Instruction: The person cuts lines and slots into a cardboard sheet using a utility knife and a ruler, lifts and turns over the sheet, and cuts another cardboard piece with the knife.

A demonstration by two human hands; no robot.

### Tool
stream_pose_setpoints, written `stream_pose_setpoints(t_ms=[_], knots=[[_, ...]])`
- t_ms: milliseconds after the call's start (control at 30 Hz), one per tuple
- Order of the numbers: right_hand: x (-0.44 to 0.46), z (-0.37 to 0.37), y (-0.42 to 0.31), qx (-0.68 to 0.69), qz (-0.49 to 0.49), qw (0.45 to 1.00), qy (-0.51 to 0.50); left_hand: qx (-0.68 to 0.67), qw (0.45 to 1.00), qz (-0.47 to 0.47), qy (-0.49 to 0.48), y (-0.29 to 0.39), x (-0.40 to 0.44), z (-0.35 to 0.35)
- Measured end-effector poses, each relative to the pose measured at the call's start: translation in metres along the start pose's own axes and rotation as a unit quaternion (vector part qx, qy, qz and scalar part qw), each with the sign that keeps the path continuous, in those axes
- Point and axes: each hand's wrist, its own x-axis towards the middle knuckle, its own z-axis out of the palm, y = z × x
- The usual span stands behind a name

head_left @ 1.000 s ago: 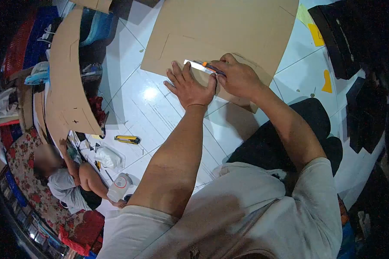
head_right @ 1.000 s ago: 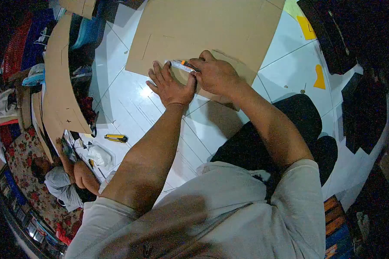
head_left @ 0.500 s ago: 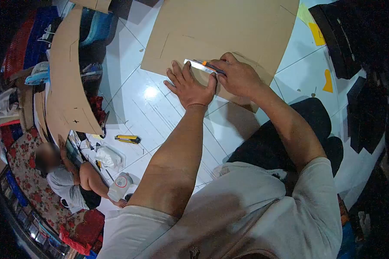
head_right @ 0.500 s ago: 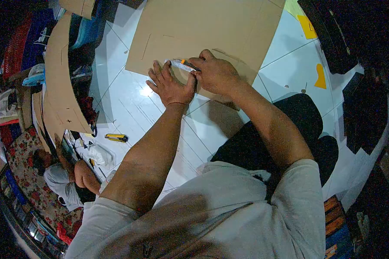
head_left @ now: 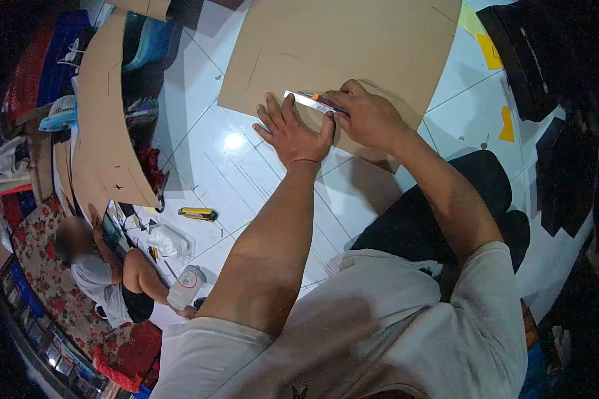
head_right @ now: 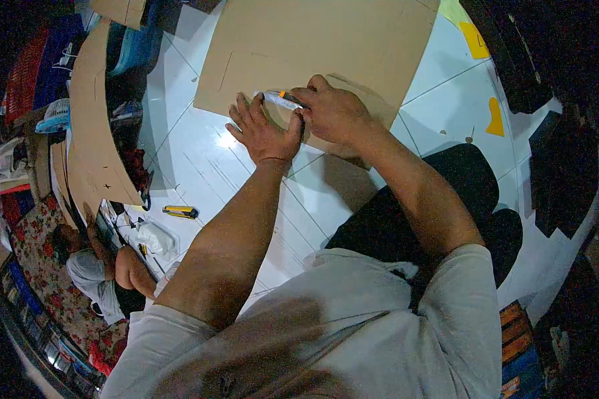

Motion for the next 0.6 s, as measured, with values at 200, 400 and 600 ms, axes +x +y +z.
stream_pose_setpoints(t_ms=[200, 400, 600], knots=[[-0.0009, 0.0036, 0.0028, 0.000, -0.010, 1.000, 0.012, -0.005, 1.000, -0.004, -0.003, 0.0006, -0.0006, -0.0004], [0.0004, 0.0084, 0.0049, 0.000, -0.019, 1.000, 0.025, -0.013, 1.000, -0.009, -0.009, 0.0027, -0.0005, -0.0034], [-0.0022, 0.0058, 0.0002, -0.010, -0.008, 1.000, 0.018, -0.014, 1.000, -0.003, 0.001, 0.0015, -0.0009, -0.0020]])
